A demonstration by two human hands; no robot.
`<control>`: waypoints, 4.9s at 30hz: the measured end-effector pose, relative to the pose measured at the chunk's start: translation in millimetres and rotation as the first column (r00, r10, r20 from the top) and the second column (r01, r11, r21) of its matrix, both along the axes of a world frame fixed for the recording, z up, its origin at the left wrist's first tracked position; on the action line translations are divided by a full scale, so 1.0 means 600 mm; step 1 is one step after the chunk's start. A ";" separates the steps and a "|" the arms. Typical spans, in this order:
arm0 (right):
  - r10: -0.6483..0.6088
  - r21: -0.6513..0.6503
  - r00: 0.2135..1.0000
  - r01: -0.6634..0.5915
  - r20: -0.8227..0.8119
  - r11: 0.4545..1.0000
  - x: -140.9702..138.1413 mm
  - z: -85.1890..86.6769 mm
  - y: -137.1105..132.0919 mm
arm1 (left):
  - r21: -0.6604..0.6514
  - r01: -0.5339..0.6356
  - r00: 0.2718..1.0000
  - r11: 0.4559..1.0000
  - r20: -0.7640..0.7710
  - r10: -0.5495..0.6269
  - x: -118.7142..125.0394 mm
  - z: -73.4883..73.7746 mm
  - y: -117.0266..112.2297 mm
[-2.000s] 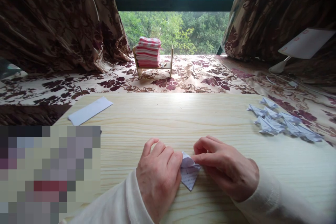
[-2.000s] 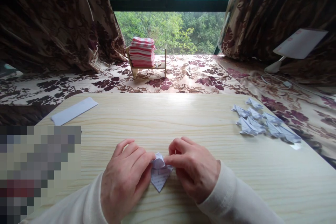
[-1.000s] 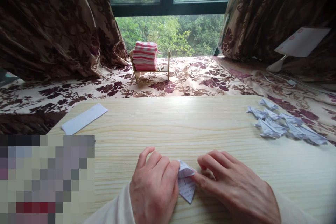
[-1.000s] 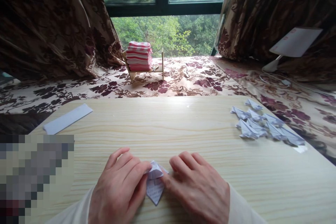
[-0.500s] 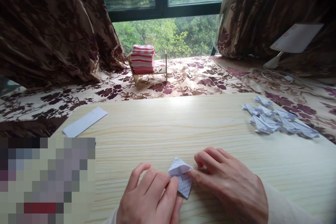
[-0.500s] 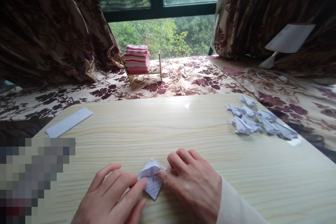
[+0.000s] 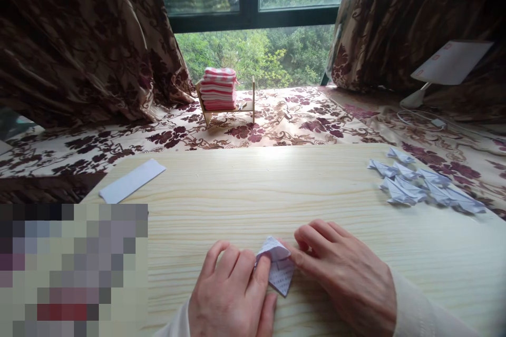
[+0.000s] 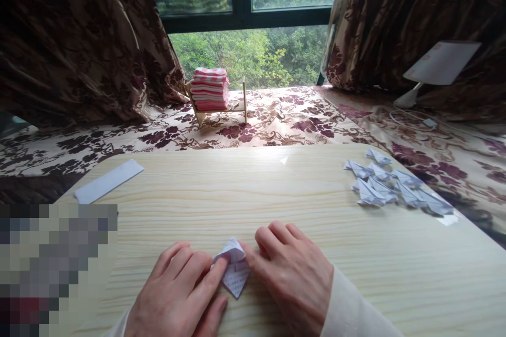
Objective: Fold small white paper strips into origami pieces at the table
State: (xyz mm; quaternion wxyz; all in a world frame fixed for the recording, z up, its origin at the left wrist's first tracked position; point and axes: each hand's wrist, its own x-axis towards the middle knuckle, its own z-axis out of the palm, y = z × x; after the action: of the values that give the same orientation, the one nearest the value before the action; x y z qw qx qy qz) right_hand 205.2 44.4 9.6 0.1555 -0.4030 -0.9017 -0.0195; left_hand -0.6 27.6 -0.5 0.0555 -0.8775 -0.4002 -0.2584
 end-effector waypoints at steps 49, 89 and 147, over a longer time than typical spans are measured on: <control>-0.001 -0.023 0.950 -0.007 -0.313 1.000 -0.029 0.004 0.006 | -0.044 -0.019 0.998 0.999 -0.060 0.016 0.004 0.000 -0.006; -0.016 -0.131 0.963 -0.020 -0.270 0.991 -0.027 -0.001 0.008 | -0.053 -0.024 0.993 0.998 0.116 0.030 0.013 0.012 0.010; -0.036 -0.010 0.941 0.035 -0.337 0.999 -0.034 -0.010 0.005 | -0.176 -0.046 0.968 0.983 0.233 0.087 0.030 0.016 0.015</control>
State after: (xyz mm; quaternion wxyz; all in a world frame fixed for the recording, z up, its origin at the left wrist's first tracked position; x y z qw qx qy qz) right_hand 184.9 47.6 3.4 0.3064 -0.4169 -0.8544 0.0485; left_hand 17.3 36.9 9.3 -0.0595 -0.8274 -0.4538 -0.3256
